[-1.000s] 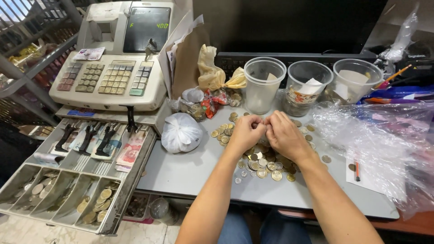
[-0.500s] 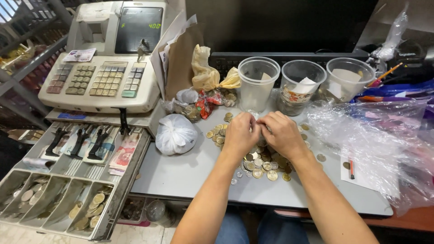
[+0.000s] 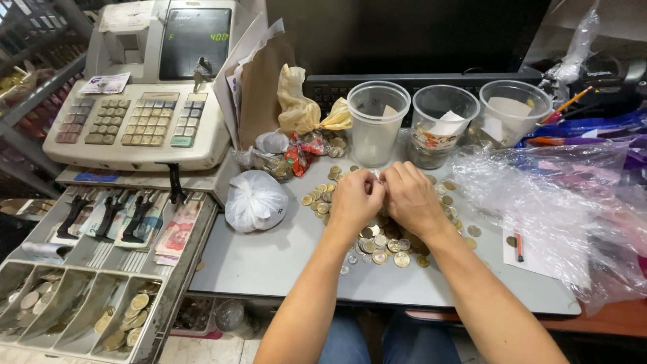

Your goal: Sorting and counting a large quantity of coins on a checkout counter into various containers.

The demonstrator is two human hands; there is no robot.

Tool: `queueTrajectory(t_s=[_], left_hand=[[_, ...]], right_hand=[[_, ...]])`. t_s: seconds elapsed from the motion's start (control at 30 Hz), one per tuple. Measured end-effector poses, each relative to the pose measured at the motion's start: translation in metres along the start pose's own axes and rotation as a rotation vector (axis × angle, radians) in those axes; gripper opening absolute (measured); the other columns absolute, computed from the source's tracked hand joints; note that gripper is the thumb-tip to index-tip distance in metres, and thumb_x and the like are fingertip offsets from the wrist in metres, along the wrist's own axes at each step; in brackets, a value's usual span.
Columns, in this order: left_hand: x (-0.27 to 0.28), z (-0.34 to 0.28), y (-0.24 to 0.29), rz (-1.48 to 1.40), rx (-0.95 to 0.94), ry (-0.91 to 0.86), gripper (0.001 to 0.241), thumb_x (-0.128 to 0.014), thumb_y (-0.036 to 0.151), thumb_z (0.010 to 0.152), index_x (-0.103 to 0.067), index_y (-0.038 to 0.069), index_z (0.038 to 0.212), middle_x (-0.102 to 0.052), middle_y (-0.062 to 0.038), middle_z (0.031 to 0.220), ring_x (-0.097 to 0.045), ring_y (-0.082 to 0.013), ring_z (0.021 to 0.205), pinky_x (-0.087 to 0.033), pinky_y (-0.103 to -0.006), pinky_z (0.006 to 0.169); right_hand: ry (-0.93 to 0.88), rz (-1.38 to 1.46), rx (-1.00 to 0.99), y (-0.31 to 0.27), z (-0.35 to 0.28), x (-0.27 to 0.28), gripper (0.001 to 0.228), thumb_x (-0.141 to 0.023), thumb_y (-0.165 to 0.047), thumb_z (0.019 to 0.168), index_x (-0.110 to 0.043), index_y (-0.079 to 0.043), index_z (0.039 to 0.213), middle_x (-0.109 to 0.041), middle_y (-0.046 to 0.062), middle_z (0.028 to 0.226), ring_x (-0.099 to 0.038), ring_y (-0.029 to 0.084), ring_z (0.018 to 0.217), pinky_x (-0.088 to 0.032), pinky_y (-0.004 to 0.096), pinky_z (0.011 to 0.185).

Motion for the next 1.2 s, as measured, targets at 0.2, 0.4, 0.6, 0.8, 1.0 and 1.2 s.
queueTrajectory(t_s=[0.2, 0.4, 0.6, 0.8, 1.0, 1.2], left_hand=[[-0.008, 0.004, -0.014, -0.149, 0.105, 0.013, 0.015, -0.064, 0.022, 0.077, -0.075, 0.012, 0.077, -0.06, -0.01, 0.059, -0.067, -0.0337, 0.069, -0.055, -0.0445, 0.066], [-0.016, 0.009, -0.02, -0.254, 0.143, 0.031, 0.011, -0.067, 0.024, 0.076, -0.076, 0.017, 0.076, -0.061, -0.001, 0.057, -0.064, -0.0184, 0.063, -0.054, -0.0348, 0.065], [-0.01, 0.008, -0.021, -0.217, 0.07, 0.11, 0.012, -0.065, 0.022, 0.076, -0.074, 0.014, 0.073, -0.058, -0.004, 0.055, -0.062, -0.022, 0.058, -0.053, -0.0355, 0.061], [0.009, 0.0, 0.004, -0.034, -0.102, 0.192, 0.012, -0.064, 0.016, 0.077, -0.066, 0.008, 0.069, -0.055, -0.01, 0.054, -0.065, -0.0344, 0.059, -0.054, -0.042, 0.058], [0.005, -0.001, 0.005, 0.028, -0.122, 0.187, 0.014, -0.063, 0.019, 0.076, -0.062, 0.01, 0.065, -0.054, -0.012, 0.055, -0.065, -0.0384, 0.061, -0.053, -0.0452, 0.058], [0.0, 0.0, -0.001, 0.041, -0.083, 0.168, 0.015, -0.065, 0.02, 0.075, -0.062, 0.01, 0.065, -0.055, -0.011, 0.056, -0.066, -0.0388, 0.062, -0.054, -0.0449, 0.059]], right_hand=[[0.082, 0.051, 0.011, -0.01, 0.008, 0.014, 0.008, -0.057, -0.021, 0.092, -0.054, -0.014, 0.09, -0.042, 0.002, 0.078, -0.054, 0.026, 0.077, -0.049, 0.036, 0.071], [0.154, 0.111, 0.019, -0.014, 0.012, 0.022, 0.003, -0.056, -0.011, 0.09, -0.053, -0.012, 0.091, -0.043, 0.004, 0.08, -0.054, 0.028, 0.077, -0.049, 0.037, 0.073], [0.162, 0.37, -0.099, -0.015, 0.018, 0.03, 0.004, -0.059, -0.007, 0.095, -0.061, -0.011, 0.094, -0.053, 0.004, 0.079, -0.06, 0.028, 0.077, -0.051, 0.036, 0.072], [0.16, 0.241, -0.029, -0.015, 0.015, 0.033, 0.004, -0.066, -0.013, 0.095, -0.069, -0.016, 0.096, -0.062, -0.002, 0.086, -0.062, 0.022, 0.083, -0.049, 0.033, 0.074], [0.091, 0.093, 0.012, -0.009, 0.01, 0.024, 0.007, -0.067, -0.022, 0.095, -0.069, -0.017, 0.099, -0.061, -0.001, 0.088, -0.061, 0.02, 0.088, -0.047, 0.033, 0.075], [0.0, -0.012, -0.012, -0.011, 0.005, 0.007, 0.008, -0.058, -0.021, 0.094, -0.063, -0.015, 0.096, -0.055, 0.001, 0.085, -0.058, 0.024, 0.086, -0.043, 0.036, 0.072]])
Point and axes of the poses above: each hand's wrist, its own z-axis towards the middle knuckle, its own x-axis out of the back of the hand, y = z × x, the point moved 2 cm from there along z, towards the middle knuckle
